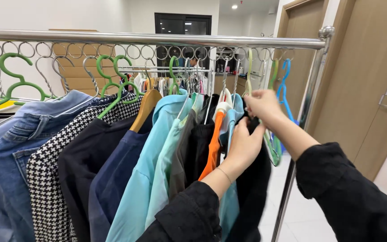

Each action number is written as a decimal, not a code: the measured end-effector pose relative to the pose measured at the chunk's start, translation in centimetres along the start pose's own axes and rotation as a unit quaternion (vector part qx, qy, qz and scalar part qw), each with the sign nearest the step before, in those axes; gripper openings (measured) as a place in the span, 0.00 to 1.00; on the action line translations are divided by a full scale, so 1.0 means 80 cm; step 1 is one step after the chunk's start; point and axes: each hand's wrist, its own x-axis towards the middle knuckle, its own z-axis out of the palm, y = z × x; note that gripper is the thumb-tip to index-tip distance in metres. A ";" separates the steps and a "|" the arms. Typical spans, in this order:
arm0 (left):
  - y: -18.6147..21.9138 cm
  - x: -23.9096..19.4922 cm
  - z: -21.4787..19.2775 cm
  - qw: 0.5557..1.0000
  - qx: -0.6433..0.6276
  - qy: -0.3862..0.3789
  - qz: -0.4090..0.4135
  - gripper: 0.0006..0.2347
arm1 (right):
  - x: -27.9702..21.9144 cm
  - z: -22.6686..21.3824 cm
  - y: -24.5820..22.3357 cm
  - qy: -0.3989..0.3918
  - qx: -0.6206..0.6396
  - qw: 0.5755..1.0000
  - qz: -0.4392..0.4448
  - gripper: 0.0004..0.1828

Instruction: The person takes various garments, including shorts and shirts, from a clothing rack and folds them on a table. They handle a purple pair of shorts, a yellow polo shirt, a grey sweatshirt, a black t-shirt, and a light blue polo shirt, folding each item neatly and stacking them on the table.

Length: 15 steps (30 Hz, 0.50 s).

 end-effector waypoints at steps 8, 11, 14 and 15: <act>0.042 -0.058 -0.028 0.941 0.251 0.015 0.229 0.24 | -0.090 -0.067 -0.098 -0.056 -0.246 0.961 -0.110 0.18; 0.050 -0.095 -0.014 0.921 0.184 0.017 0.342 0.18 | -0.106 -0.065 -0.096 -0.100 -0.299 0.943 -0.105 0.13; 0.052 -0.119 -0.006 0.872 0.168 0.046 0.458 0.19 | -0.107 -0.064 -0.091 -0.143 -0.315 0.935 -0.086 0.13; 0.053 -0.123 -0.005 0.850 0.179 0.075 0.489 0.19 | -0.106 -0.064 -0.091 -0.158 -0.312 0.933 -0.082 0.12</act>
